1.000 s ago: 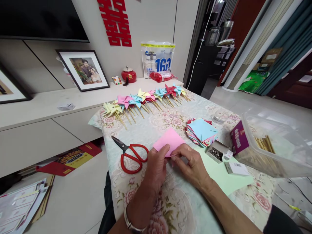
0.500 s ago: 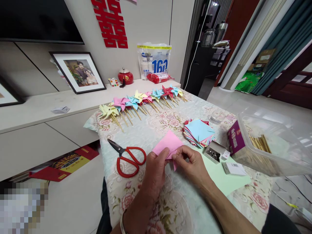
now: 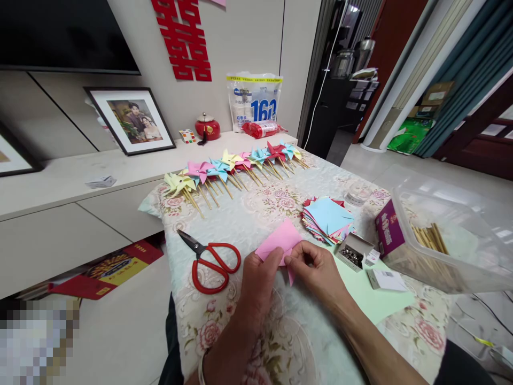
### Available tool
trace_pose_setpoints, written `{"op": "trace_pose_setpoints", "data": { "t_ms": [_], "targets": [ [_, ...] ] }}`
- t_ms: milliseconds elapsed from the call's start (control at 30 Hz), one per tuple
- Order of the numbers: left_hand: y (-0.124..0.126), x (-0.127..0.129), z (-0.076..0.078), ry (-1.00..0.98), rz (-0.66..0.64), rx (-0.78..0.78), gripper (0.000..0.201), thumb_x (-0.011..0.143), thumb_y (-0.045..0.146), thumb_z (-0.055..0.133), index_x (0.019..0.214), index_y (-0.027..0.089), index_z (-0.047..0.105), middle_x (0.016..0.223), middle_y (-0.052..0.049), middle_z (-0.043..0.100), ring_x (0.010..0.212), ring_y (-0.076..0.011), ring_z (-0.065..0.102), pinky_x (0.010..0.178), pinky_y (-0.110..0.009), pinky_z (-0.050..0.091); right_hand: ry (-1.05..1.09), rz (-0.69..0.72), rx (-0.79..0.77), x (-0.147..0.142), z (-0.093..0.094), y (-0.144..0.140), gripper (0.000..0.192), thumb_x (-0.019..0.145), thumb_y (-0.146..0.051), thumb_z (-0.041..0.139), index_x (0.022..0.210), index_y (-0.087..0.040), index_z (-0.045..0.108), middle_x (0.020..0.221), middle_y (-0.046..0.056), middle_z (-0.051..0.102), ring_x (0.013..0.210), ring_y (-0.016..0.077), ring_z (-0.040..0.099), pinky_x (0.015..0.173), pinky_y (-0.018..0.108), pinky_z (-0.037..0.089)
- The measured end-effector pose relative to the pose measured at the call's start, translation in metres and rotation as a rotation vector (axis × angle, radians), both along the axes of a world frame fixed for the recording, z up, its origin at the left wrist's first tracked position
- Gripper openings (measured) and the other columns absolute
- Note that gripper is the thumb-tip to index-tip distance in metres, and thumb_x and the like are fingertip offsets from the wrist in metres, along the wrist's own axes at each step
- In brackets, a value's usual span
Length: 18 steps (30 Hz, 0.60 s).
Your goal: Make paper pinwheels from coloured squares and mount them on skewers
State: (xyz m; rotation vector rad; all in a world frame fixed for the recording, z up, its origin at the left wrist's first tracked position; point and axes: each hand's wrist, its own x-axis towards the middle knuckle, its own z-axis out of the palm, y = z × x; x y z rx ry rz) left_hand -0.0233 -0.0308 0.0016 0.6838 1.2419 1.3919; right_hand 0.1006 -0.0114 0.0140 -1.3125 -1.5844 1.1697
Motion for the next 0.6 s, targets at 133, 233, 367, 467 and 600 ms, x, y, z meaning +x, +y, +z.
{"op": "trace_pose_setpoints", "data": {
  "t_ms": [133, 233, 367, 467, 600],
  "targets": [
    [0.0008, 0.0002, -0.0009, 0.0, 0.001, 0.026, 0.019, 0.068, 0.034, 0.073, 0.066, 0.015, 0.071, 0.055, -0.001, 0.062, 0.057, -0.0171, 0.059, 0.056, -0.026, 0.044, 0.007, -0.012, -0.004, 0.0002, 0.0003, 0.0001, 0.022, 0.076, -0.036, 0.065, 0.063, -0.02, 0.056, 0.052, -0.003, 0.055, 0.052, 0.0131, 0.043, 0.053, 0.026, 0.031],
    [0.0013, -0.0006, -0.002, 0.035, 0.011, 0.02, 0.018, 0.066, 0.032, 0.074, 0.068, 0.014, 0.072, 0.057, -0.001, 0.064, 0.061, -0.0186, 0.061, 0.059, -0.026, 0.046, 0.022, -0.01, -0.008, 0.0003, 0.0007, 0.0003, 0.02, 0.075, -0.034, 0.065, 0.063, -0.02, 0.056, 0.051, -0.003, 0.055, 0.052, 0.013, 0.043, 0.052, 0.026, 0.031],
    [0.0013, -0.0023, -0.0018, 0.058, -0.003, 0.001, 0.014, 0.066, 0.029, 0.075, 0.066, 0.015, 0.072, 0.057, -0.001, 0.065, 0.064, -0.0196, 0.062, 0.06, -0.026, 0.047, 0.031, -0.003, -0.014, 0.0002, -0.0003, 0.0007, 0.019, 0.076, -0.032, 0.064, 0.063, -0.02, 0.057, 0.051, -0.002, 0.059, 0.051, 0.0138, 0.046, 0.052, 0.026, 0.032],
    [0.0011, -0.0033, -0.0008, 0.062, -0.01, -0.013, 0.014, 0.066, 0.029, 0.074, 0.064, 0.015, 0.071, 0.058, -0.001, 0.066, 0.063, -0.0186, 0.061, 0.059, -0.025, 0.047, 0.038, 0.002, -0.029, -0.0007, -0.001, 0.0004, 0.018, 0.077, -0.032, 0.065, 0.065, -0.02, 0.058, 0.05, -0.002, 0.059, 0.05, 0.0142, 0.048, 0.052, 0.026, 0.033],
    [0.0015, -0.0048, 0.0006, 0.023, -0.006, -0.037, 0.016, 0.067, 0.03, 0.075, 0.063, 0.015, 0.07, 0.056, -0.002, 0.065, 0.062, -0.0187, 0.062, 0.057, -0.024, 0.047, 0.017, 0.001, 0.024, 0.0002, 0.0024, -0.0008, 0.022, 0.078, -0.036, 0.067, 0.065, -0.019, 0.061, 0.055, -0.002, 0.058, 0.054, 0.0138, 0.047, 0.054, 0.027, 0.034]
  ]
}}
